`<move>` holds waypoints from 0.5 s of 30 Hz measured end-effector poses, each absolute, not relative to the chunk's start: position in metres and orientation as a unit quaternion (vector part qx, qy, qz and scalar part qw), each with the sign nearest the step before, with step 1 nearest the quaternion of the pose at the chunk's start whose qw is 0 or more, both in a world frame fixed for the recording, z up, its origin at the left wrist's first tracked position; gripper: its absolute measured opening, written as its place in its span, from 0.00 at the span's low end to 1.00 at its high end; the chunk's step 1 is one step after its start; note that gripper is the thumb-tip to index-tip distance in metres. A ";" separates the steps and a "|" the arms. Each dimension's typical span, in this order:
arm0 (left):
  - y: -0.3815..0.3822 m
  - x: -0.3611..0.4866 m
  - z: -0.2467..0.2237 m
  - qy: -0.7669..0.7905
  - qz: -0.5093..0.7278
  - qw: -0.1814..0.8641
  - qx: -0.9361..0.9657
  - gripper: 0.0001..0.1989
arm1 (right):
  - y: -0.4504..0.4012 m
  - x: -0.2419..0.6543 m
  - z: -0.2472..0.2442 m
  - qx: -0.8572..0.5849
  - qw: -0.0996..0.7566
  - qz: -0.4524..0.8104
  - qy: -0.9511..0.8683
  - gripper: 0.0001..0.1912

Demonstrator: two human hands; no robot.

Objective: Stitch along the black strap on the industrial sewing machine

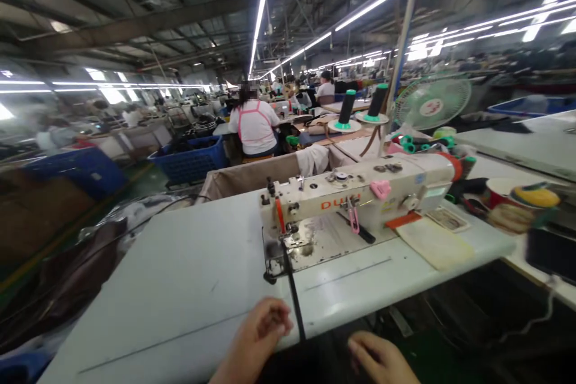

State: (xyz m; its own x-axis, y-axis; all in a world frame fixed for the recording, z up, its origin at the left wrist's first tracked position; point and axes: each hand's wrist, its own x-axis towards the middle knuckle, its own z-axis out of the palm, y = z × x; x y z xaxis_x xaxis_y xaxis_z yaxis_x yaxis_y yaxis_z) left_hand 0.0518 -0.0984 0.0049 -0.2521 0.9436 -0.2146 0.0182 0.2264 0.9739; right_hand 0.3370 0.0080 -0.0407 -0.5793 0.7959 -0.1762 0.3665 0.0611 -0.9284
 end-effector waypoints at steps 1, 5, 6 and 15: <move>-0.095 0.044 0.003 0.613 0.513 0.418 0.431 0.15 | -0.003 0.324 -0.042 -0.392 0.172 0.571 -0.700 0.32; -0.072 0.024 -0.005 0.648 0.488 0.252 0.527 0.08 | -0.023 0.287 -0.029 -0.337 0.090 0.653 -0.673 0.49; -0.066 0.021 -0.006 0.658 0.472 0.223 0.542 0.12 | -0.025 0.280 -0.023 -0.314 0.075 0.672 -0.666 0.48; -0.024 0.022 0.004 0.670 0.342 0.137 0.645 0.29 | -0.033 0.269 0.012 -0.246 0.081 0.687 -0.679 0.33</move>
State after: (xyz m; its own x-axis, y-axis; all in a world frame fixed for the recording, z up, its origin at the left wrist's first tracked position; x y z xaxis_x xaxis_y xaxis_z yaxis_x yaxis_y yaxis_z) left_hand 0.0224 -0.0238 0.0044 -0.1313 0.9573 0.2576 0.7694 -0.0655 0.6354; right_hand 0.2690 -0.0335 0.0121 -0.8658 0.4450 -0.2289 0.2236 -0.0653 -0.9725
